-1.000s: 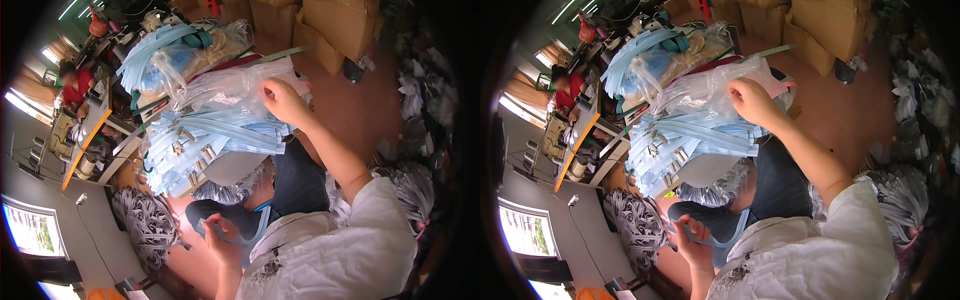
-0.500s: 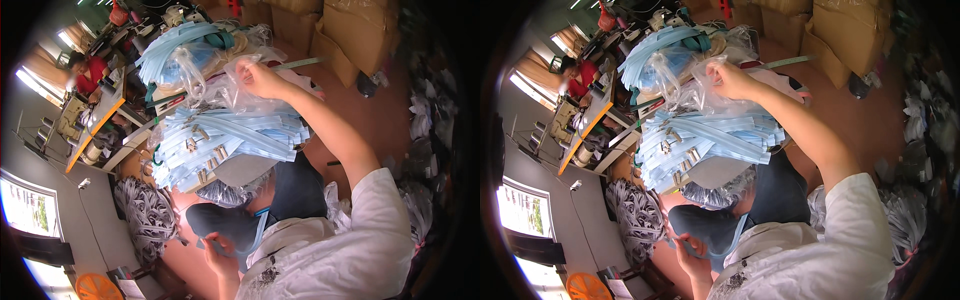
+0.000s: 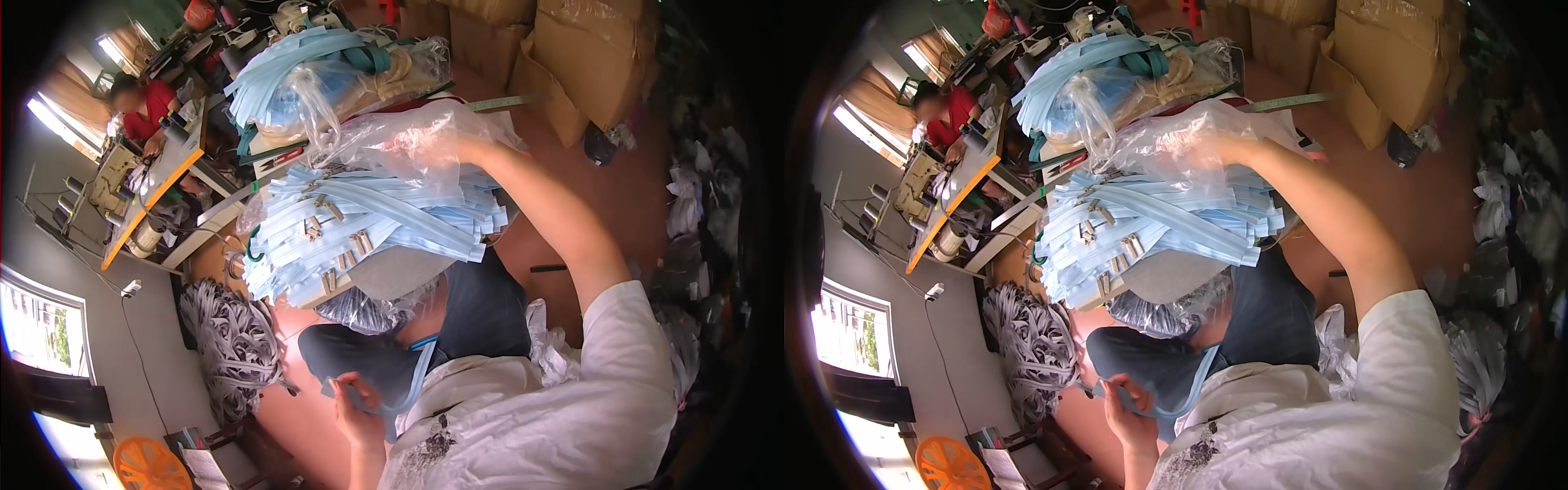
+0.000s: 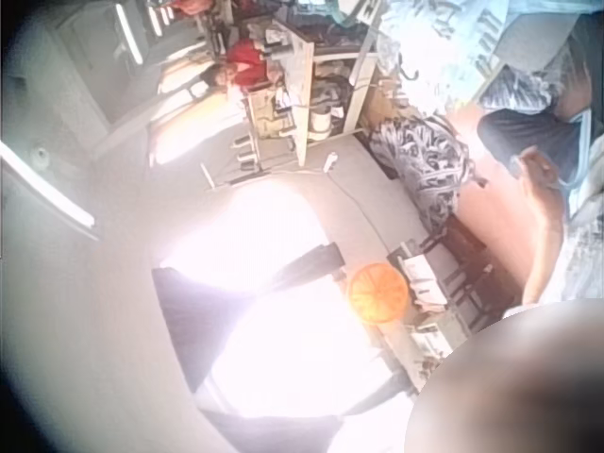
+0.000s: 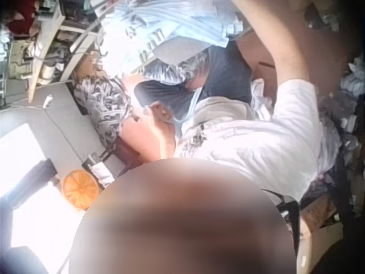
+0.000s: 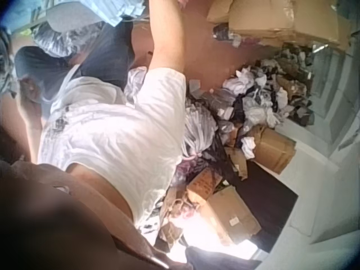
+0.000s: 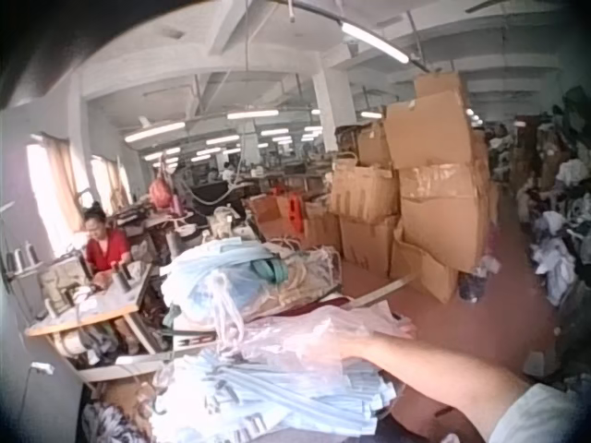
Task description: Manual assembly of zipper sliders onto zipper tape lengths in a workshop environment.
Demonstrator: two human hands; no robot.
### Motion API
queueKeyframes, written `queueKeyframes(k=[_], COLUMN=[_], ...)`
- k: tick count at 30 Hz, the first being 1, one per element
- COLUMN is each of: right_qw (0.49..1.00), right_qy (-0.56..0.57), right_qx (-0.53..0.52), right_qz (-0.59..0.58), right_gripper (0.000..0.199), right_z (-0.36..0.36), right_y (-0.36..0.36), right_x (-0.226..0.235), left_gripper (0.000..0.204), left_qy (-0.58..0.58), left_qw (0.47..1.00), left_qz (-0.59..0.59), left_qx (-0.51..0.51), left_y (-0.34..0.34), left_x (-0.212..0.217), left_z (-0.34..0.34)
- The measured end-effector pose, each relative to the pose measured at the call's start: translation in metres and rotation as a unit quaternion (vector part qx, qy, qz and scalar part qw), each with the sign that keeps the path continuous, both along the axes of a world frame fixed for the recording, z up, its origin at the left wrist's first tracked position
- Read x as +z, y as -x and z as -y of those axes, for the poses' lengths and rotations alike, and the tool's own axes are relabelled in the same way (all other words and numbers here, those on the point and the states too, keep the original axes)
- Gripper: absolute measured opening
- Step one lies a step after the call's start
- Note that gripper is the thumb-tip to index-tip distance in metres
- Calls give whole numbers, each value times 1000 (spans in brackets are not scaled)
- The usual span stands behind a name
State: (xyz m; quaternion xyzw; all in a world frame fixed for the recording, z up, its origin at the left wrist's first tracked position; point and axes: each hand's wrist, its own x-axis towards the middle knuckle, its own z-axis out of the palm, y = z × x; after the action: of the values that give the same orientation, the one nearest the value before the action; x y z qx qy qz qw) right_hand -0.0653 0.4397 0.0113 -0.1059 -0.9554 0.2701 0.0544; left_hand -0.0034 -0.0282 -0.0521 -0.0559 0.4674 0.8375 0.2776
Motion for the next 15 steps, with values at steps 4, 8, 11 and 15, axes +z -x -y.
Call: queueKeyframes(k=[4,8,11,15], right_qw=[993,972,988,997], right_qy=[-85,-177,-116,-29], right_qx=[76,153,104,40], right_qz=[-2,-7,19,59], right_gripper=[34,37,35,33], right_z=[-27,-35,-13,26], right_y=[34,68,85,100], right_x=[9,26,40,51], left_gripper=[40,39,39,39], left_qy=[19,4,-10,10], left_qw=[1000,1000,1000,999], left_qz=[2,-1,4,21], left_qx=[-6,-8,4,41], left_y=[-4,-4,-6,-11], left_x=[7,7,4,3], left_z=[-4,-1,3,7])
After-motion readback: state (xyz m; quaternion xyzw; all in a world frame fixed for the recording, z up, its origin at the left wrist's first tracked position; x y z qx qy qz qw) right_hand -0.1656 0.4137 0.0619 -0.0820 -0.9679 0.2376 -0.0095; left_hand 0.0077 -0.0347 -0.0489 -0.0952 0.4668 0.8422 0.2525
